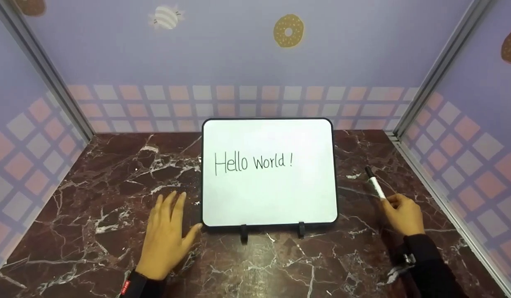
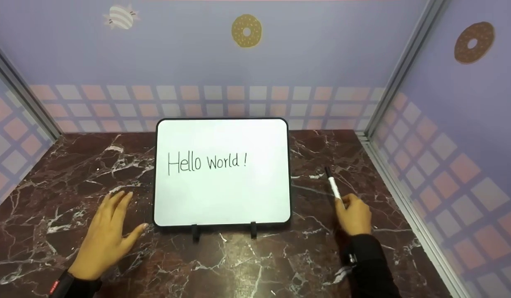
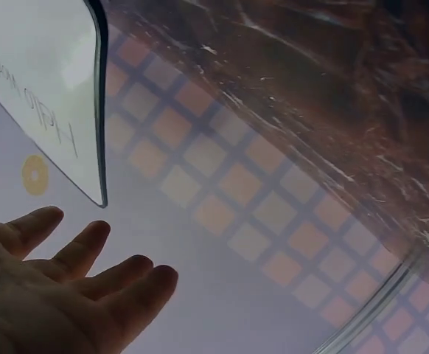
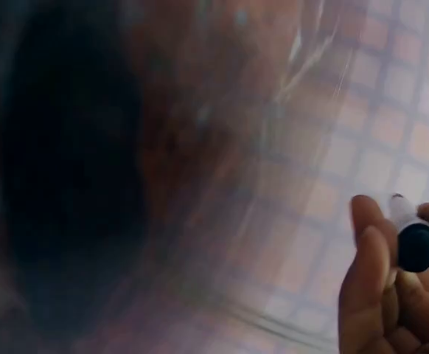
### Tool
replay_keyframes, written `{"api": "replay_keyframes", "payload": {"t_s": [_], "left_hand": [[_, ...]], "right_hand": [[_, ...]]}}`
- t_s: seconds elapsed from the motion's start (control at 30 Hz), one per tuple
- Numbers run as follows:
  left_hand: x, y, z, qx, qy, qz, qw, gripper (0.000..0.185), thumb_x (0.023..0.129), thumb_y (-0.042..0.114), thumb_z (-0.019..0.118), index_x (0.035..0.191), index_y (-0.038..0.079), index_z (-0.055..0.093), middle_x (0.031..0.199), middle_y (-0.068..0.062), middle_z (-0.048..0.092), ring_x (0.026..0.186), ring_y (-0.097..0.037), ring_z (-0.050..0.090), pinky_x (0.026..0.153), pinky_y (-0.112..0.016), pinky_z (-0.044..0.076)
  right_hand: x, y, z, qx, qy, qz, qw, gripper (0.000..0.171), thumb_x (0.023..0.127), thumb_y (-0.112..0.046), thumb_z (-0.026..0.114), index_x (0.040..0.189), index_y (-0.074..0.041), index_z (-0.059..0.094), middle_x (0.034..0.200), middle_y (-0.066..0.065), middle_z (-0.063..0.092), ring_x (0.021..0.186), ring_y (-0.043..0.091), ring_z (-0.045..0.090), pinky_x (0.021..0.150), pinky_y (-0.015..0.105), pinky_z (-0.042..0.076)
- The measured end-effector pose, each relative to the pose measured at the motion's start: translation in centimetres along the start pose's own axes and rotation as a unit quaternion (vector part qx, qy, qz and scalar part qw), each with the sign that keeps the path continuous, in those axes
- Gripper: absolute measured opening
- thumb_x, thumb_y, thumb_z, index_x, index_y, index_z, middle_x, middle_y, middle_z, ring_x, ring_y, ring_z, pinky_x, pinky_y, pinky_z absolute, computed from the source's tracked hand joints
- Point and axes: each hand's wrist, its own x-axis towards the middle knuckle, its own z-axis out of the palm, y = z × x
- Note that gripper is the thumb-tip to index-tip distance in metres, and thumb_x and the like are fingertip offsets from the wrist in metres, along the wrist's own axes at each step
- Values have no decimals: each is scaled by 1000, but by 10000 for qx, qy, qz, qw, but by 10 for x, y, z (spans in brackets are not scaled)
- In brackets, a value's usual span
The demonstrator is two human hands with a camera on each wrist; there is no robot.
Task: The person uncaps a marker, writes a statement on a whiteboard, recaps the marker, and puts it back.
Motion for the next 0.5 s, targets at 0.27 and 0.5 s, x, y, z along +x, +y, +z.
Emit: {"api": "replay_keyframes", "payload": {"t_s": [0.27,0.5], "left_hand": [[-9,-16,9,257,-1607,-882,9827,98,87,56,65,156,5,17,159,-28,16,144,-56,8,109,-77,8],[-9,-16,12,404,-1966,-1047,9740,105,84,67,60,157,7,15,160,-28,13,144,-57,6,103,-82,7]], "right_hand": [[11,20,-7,-594,-831,409,9939,28,93,-25,58,92,1,69,96,29,68,82,45,63,65,50,46],[17,23,-10,-930,-1466,409,9840,30,93,-25,59,85,3,66,76,20,64,66,32,59,56,39,42]]}}
